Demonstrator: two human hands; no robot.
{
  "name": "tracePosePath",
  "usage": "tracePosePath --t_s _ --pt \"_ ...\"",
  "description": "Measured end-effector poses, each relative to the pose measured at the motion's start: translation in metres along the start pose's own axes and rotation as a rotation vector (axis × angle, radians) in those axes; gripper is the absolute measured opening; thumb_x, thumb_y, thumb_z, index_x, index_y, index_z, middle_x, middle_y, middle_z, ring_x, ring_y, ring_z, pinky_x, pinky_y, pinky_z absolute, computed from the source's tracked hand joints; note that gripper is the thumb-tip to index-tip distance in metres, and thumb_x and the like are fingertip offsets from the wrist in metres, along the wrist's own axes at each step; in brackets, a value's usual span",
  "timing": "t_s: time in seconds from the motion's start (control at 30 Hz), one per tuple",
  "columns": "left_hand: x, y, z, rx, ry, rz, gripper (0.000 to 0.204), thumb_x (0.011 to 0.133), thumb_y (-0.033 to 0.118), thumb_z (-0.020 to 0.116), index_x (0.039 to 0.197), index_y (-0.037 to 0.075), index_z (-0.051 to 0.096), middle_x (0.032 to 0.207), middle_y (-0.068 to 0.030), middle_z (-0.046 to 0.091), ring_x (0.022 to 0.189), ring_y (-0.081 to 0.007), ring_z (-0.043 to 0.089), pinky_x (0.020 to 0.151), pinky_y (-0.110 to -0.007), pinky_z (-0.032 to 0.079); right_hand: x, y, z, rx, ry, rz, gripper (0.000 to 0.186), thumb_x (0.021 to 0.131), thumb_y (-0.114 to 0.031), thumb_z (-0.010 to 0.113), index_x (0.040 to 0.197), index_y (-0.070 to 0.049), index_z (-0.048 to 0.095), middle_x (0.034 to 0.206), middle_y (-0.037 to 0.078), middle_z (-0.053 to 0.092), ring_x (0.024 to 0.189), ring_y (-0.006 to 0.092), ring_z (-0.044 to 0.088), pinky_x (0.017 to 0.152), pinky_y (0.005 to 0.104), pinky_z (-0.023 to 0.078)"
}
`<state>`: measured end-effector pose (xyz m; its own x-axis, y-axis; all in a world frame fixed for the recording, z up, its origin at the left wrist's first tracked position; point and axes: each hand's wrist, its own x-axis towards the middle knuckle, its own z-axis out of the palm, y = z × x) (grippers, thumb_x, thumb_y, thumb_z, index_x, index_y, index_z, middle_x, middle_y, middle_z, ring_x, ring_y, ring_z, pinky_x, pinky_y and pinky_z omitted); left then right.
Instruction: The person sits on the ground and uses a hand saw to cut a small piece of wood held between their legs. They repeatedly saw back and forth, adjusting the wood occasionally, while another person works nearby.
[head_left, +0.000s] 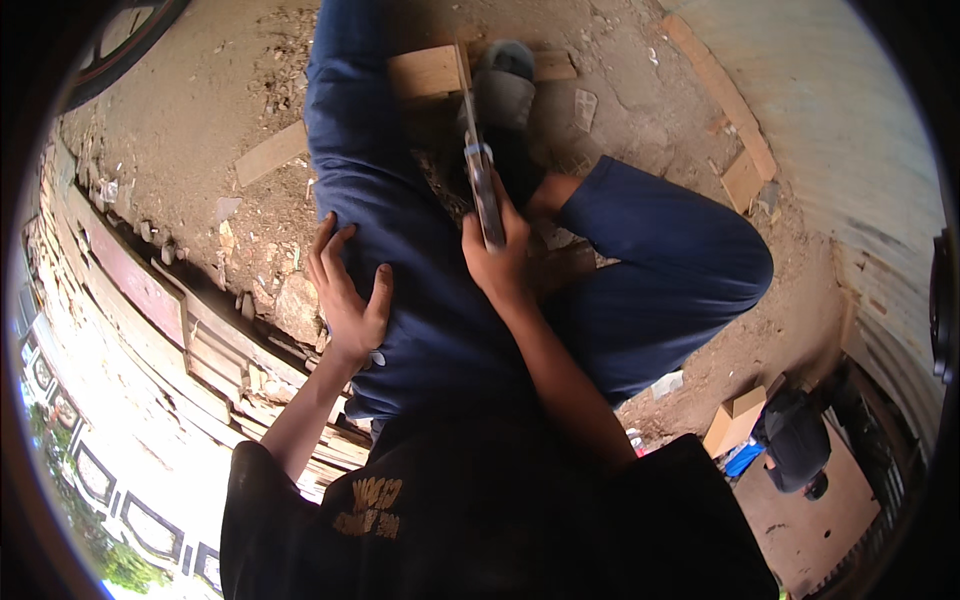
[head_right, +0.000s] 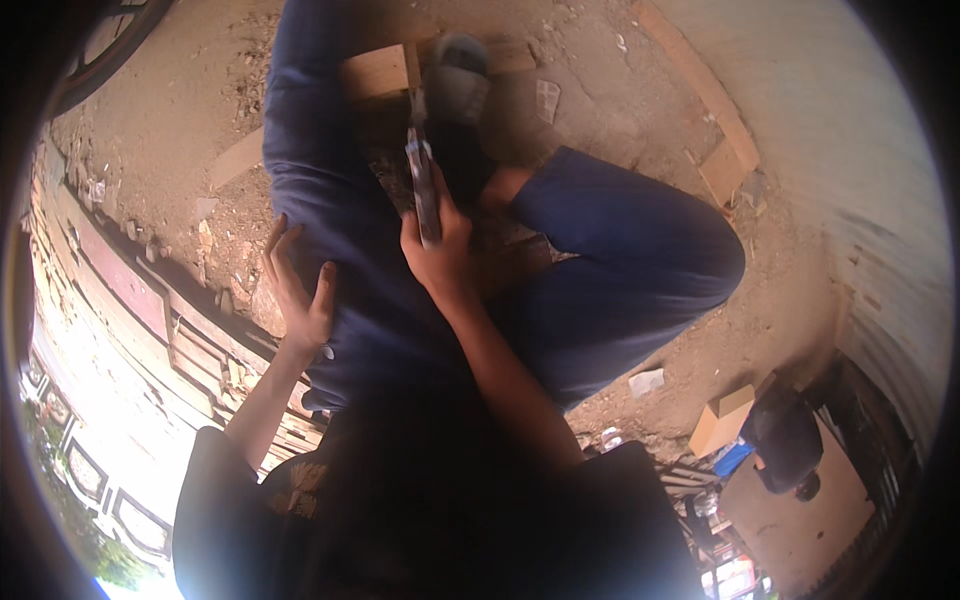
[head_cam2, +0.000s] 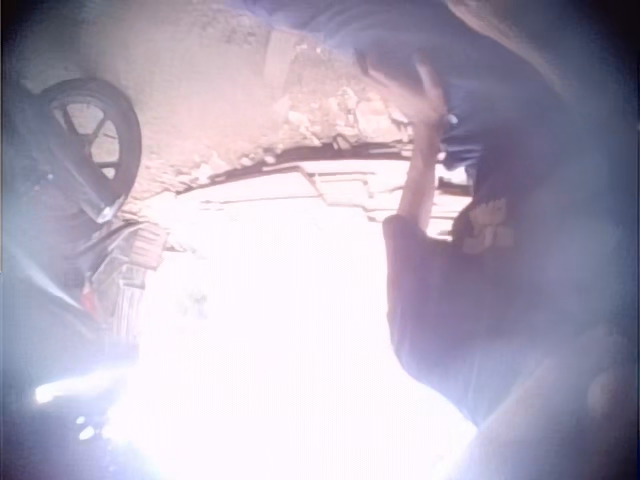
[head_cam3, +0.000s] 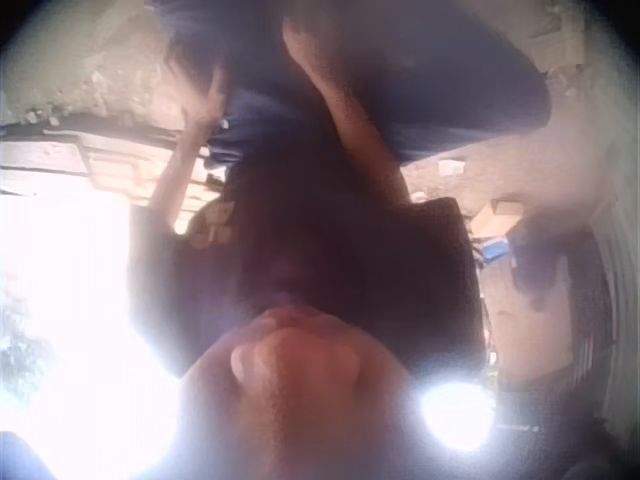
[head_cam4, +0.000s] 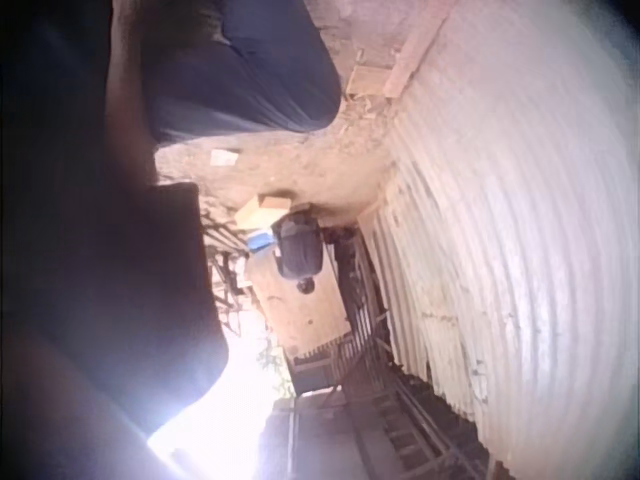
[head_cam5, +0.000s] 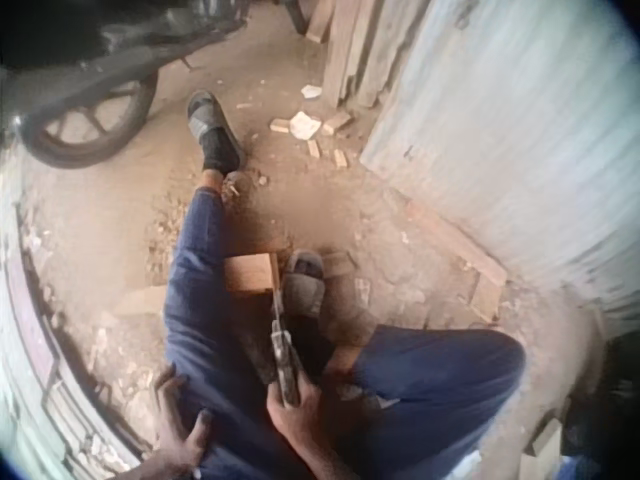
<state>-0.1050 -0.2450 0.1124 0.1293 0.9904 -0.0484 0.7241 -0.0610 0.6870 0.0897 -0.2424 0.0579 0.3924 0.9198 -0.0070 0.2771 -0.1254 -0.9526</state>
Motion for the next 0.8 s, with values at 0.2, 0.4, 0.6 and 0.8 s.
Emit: tracePosePath --t_s 0.2,0.4,0.6,0.8 --pt "0.000 -0.010 0.002 -0.111 -0.018 0.042 0.053 0.091 0.023 0.061 0.133 -0.004 0.045 0.144 -0.0252 0.038 0.135 -0.0405 0.034 0.113 -0.050 0.025 0.092 -0.013 0.024 -0.007 -0.019 0.242 0.037 0.082 -0.003 0.060 0.119 0.001 0.062 0.090 0.025 0.067 0.087 0.0342 0.070 0.074 0.0358 0.051" --pt "-0.001 0.006 0.007 -0.016 -0.002 0.073 0.054 0.091 0.025 0.060 0.133 -0.005 0.044 0.143 -0.0268 0.038 0.135 -0.0412 0.034 0.113 -0.051 0.023 -0.004 -0.005 -0.010 0.043 0.014 0.114 0.059 0.078 0.000 0.059 0.136 -0.001 0.050 0.106 0.027 0.066 0.099 0.0417 0.065 0.080 0.0431 0.055" --pt "0.002 -0.001 0.003 -0.103 -0.018 -0.001 0.055 0.092 0.024 0.059 0.134 -0.006 0.042 0.145 -0.0275 0.036 0.136 -0.0414 0.032 0.116 -0.051 0.019 0.083 -0.017 0.023 -0.035 -0.033 0.246 0.052 0.080 -0.002 0.060 0.132 -0.002 0.054 0.100 0.026 0.067 0.095 0.0426 0.065 0.077 0.0426 0.055" --pt "0.002 0.007 0.006 -0.041 -0.017 0.040 0.054 0.092 0.023 0.058 0.134 -0.006 0.042 0.145 -0.0275 0.036 0.136 -0.0417 0.032 0.114 -0.052 0.021 0.004 -0.018 -0.010 0.073 0.065 0.135 0.052 0.079 -0.002 0.063 0.130 0.002 0.053 0.099 0.026 0.068 0.098 0.0402 0.066 0.081 0.0404 0.056"
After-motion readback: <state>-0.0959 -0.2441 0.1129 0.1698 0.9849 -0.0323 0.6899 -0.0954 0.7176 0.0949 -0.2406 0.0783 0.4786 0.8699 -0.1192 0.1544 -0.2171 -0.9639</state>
